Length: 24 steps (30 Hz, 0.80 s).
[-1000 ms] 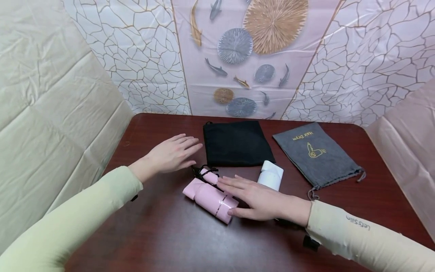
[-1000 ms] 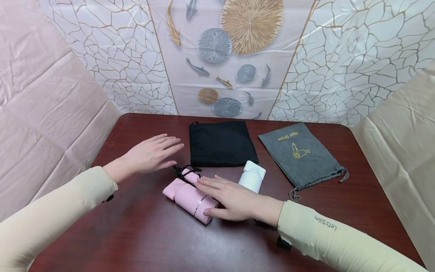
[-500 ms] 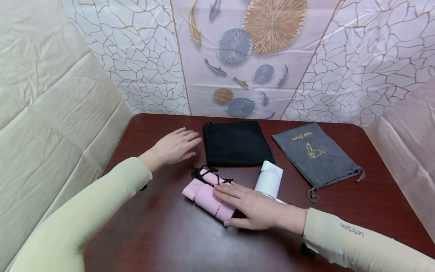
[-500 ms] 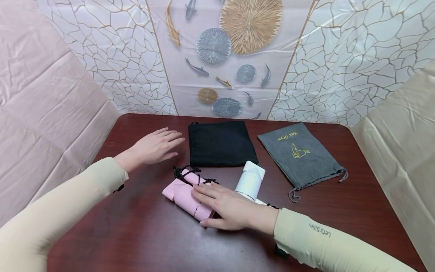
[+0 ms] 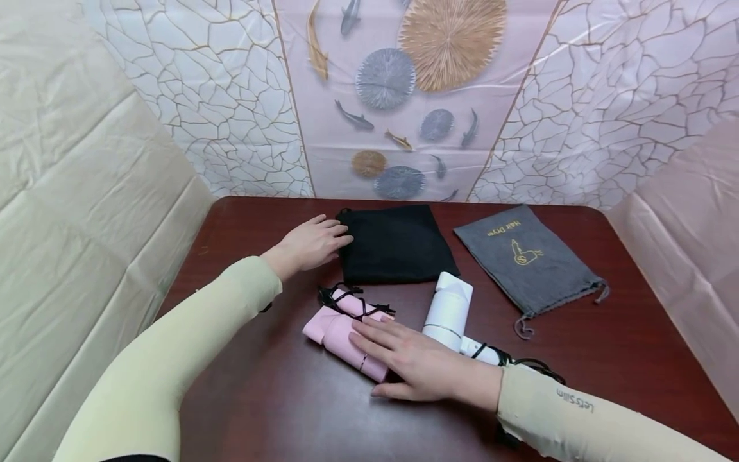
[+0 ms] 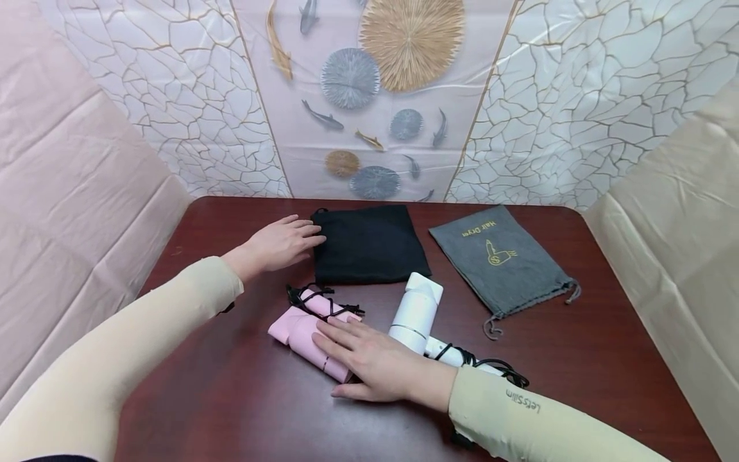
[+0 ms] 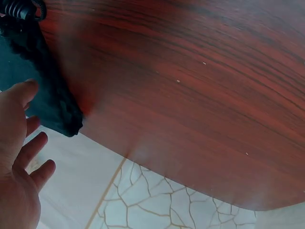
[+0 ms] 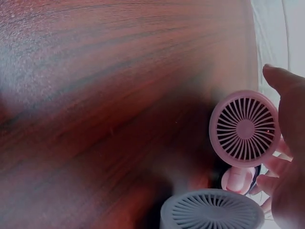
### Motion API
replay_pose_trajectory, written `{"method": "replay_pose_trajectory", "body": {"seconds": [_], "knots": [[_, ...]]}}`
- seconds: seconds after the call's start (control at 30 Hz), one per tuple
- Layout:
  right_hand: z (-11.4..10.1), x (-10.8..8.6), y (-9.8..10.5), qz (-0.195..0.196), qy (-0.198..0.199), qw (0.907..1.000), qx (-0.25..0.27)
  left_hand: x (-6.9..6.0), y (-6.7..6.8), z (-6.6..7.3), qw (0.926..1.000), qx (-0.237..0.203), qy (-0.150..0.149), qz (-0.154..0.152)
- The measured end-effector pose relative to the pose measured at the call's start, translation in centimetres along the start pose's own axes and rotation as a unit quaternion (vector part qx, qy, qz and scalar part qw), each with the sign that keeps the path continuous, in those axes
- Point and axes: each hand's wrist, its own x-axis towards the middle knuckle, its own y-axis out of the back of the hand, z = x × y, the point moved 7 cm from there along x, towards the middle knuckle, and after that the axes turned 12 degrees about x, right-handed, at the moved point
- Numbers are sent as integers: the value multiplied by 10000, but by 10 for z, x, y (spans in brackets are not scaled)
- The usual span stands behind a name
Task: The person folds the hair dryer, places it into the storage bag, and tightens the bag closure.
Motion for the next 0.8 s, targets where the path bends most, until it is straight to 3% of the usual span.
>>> {"method": "replay_pose_trajectory", "body": {"seconds": [0.33, 0.8], "knots": [[-1, -1, -8, 74, 37, 9995, -292, 19, -20, 7, 9989, 78, -66, -447], [0, -2, -7, -66, 93, 9994, -327, 20, -28, 9, 9999, 73, -96, -74]]}}
